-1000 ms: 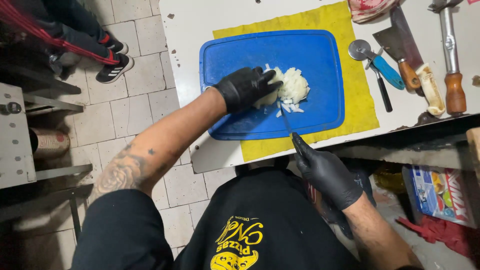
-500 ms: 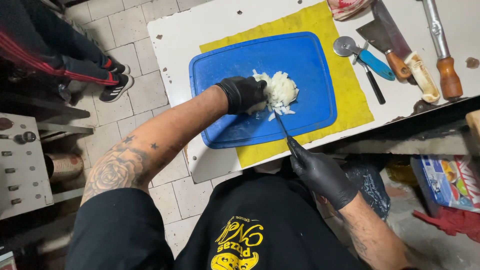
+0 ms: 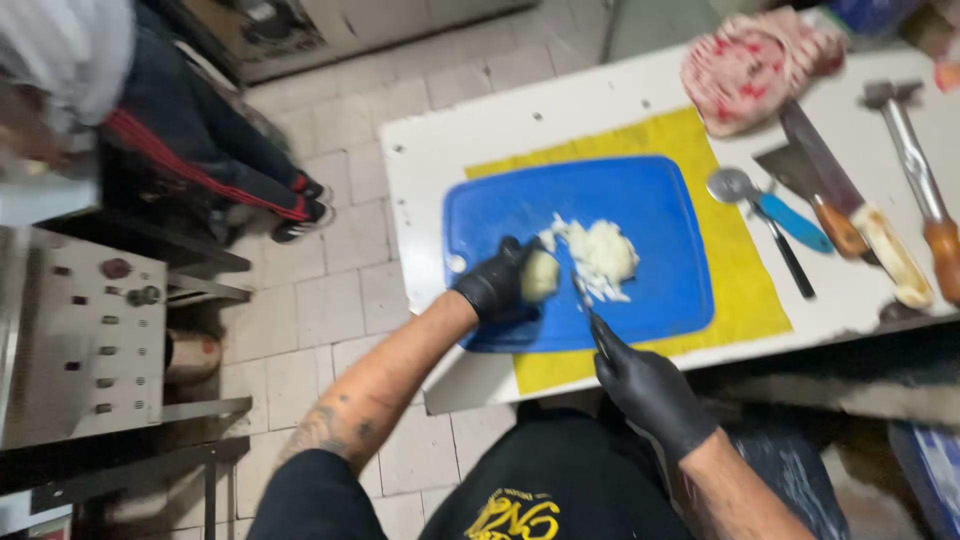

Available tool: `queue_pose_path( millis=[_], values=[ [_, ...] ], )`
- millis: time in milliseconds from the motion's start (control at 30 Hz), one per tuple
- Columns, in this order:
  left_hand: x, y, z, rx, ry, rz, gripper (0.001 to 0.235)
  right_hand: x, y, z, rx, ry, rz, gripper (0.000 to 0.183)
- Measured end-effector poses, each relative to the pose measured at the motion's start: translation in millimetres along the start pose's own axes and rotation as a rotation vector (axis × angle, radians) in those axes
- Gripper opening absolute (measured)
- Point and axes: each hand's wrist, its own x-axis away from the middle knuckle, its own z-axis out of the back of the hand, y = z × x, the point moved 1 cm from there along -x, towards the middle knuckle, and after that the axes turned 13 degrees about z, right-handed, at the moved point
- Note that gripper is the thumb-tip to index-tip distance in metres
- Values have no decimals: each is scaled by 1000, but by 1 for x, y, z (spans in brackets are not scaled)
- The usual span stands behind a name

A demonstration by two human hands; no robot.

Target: Chop onions on a cutting board and transfer them to a flat-top grill to cook with meat.

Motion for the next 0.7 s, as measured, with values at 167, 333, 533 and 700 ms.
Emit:
queue_pose_path(
  millis=[167, 333, 533, 700],
  values=[
    [15, 2, -15, 233, 128, -39, 87, -14, 32, -34, -6, 65, 118, 57],
    [20, 24, -37, 381, 261, 142, 80, -28, 13, -25, 147, -53, -74, 57],
    [21, 32, -23, 398, 301, 194, 86, -38, 38, 1, 302, -165, 55, 54],
    [30, 32, -20, 345, 252, 181, 81, -41, -84, 256, 447, 107, 237, 60]
  ],
)
